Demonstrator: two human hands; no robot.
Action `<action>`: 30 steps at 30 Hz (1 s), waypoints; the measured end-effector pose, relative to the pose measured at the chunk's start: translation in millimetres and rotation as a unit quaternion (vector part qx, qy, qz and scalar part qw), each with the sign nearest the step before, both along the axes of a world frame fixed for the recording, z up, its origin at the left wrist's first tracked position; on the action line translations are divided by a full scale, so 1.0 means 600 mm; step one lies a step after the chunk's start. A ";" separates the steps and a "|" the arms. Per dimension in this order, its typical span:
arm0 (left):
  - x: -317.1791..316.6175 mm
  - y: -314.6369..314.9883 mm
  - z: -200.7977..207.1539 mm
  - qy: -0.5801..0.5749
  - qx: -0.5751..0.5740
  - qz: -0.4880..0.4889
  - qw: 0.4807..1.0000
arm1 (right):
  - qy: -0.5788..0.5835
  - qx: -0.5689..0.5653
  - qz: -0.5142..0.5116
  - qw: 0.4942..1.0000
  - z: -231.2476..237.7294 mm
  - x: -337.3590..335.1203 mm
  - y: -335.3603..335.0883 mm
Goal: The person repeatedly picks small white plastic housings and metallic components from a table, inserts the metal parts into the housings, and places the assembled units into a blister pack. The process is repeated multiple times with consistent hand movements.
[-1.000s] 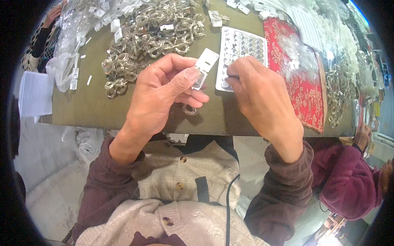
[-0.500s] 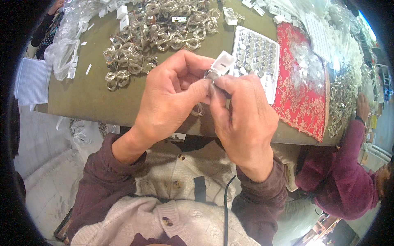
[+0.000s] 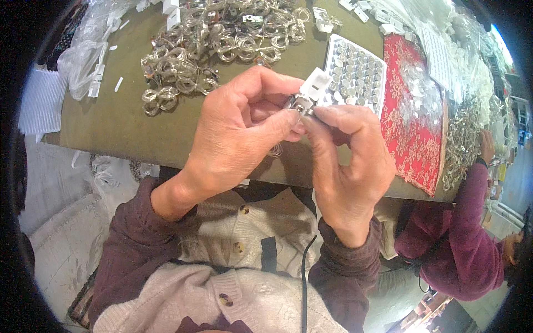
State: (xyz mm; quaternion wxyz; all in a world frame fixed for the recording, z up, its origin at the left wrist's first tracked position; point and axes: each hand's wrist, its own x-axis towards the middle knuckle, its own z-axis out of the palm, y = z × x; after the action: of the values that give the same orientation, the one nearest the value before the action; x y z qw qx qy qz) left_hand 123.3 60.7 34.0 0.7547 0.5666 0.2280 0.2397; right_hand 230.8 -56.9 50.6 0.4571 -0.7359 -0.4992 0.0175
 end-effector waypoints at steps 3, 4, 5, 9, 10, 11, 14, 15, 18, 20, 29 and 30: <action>0.000 -0.002 -0.003 0.010 0.001 0.005 1.000 | -0.083 0.039 0.016 0.996 -0.011 0.003 0.014; -0.001 -0.002 -0.003 0.007 -0.003 0.008 1.000 | -0.117 0.041 0.024 0.992 -0.014 0.005 0.017; -0.002 -0.002 -0.003 0.017 0.004 0.007 1.000 | -0.149 0.034 0.032 0.988 -0.016 0.005 0.019; -0.004 -0.003 -0.002 0.010 0.032 0.000 0.999 | -0.161 0.018 0.039 0.986 -0.013 0.003 0.012; -0.004 -0.002 -0.001 0.004 0.041 -0.004 0.999 | -0.147 0.016 0.044 0.988 -0.011 0.001 0.008; -0.005 -0.002 0.000 -0.007 0.017 -0.010 1.000 | -0.130 0.015 0.047 0.990 -0.008 -0.001 0.005; -0.009 -0.003 0.004 -0.028 -0.038 -0.022 0.999 | 0.062 -0.005 -0.041 0.997 0.014 -0.002 -0.015; -0.009 -0.004 0.005 -0.025 -0.047 -0.017 0.998 | 0.145 -0.012 -0.080 0.986 0.021 0.000 -0.021; -0.008 -0.005 0.007 -0.032 -0.048 -0.005 0.998 | -0.050 -0.075 -0.060 0.994 0.022 0.040 -0.009; -0.008 -0.005 0.007 -0.035 -0.057 0.001 0.998 | -0.146 -0.097 -0.028 0.984 0.015 0.054 0.000; -0.008 -0.006 0.008 -0.033 -0.038 0.005 0.999 | -0.217 -0.156 -0.004 0.964 0.014 0.077 0.009; -0.008 -0.006 0.008 -0.029 -0.038 0.004 0.999 | -0.215 -0.161 0.009 0.963 0.015 0.080 0.008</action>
State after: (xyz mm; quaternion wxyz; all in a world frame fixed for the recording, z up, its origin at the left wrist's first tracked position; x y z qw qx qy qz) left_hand 118.5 57.3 39.0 0.7807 0.5298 0.2173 0.2502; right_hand 278.7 -51.9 59.7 0.2140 -0.7818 -0.5828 -0.0572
